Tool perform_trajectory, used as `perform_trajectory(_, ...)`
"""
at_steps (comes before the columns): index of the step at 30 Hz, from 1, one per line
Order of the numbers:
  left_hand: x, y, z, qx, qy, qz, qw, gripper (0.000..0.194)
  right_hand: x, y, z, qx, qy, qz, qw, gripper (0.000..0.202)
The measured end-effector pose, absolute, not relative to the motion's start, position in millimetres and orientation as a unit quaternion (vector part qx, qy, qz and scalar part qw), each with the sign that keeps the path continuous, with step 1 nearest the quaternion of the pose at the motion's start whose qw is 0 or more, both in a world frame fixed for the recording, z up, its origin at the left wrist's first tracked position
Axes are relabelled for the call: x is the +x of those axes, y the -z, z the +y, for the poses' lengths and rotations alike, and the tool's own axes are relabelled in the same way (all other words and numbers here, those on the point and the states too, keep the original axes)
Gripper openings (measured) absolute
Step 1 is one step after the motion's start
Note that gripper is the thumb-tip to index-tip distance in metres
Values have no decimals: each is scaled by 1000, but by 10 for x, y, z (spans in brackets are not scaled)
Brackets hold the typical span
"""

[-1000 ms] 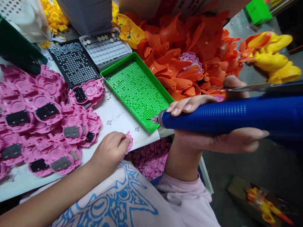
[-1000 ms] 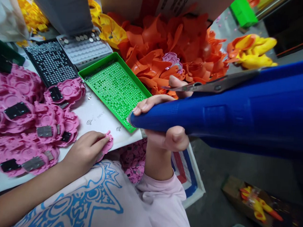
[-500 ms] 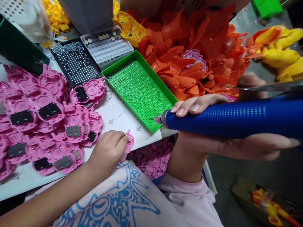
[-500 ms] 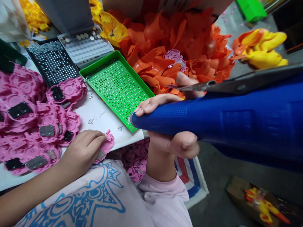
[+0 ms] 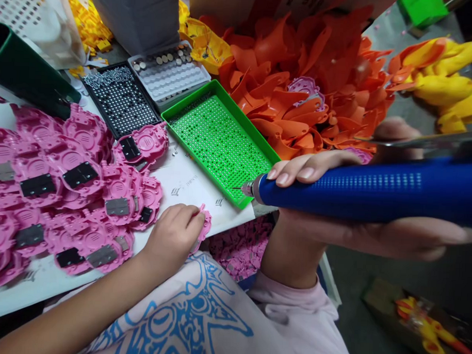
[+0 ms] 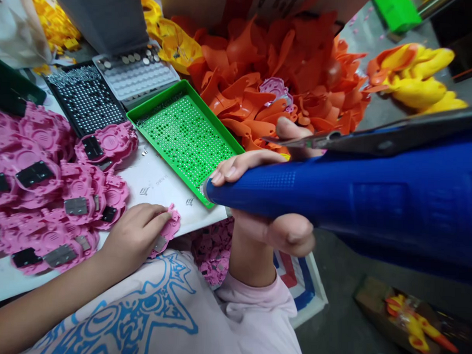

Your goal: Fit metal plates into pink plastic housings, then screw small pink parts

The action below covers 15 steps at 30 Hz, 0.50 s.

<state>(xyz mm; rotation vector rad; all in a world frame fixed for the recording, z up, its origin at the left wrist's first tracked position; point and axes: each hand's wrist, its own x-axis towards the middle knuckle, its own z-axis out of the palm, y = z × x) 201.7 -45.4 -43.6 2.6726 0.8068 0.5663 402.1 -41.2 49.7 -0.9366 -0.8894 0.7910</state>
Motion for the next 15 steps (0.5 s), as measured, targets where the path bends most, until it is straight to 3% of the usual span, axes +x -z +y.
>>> perform_trajectory(4, 2022, 429, -454, 933, -195, 267, 143, 25, 4032, -483, -442, -440, -369, -418, 704, 37)
perform_trajectory(12, 2043, 433, -450, 945, -185, 238, 125, 23, 4085, -610, -482, -463, -412, -438, 652, 35)
perform_trajectory(15, 2024, 429, -440, 944, -198, 231, 126, 25, 4070, -576, -480, -455, -393, -433, 671, 35)
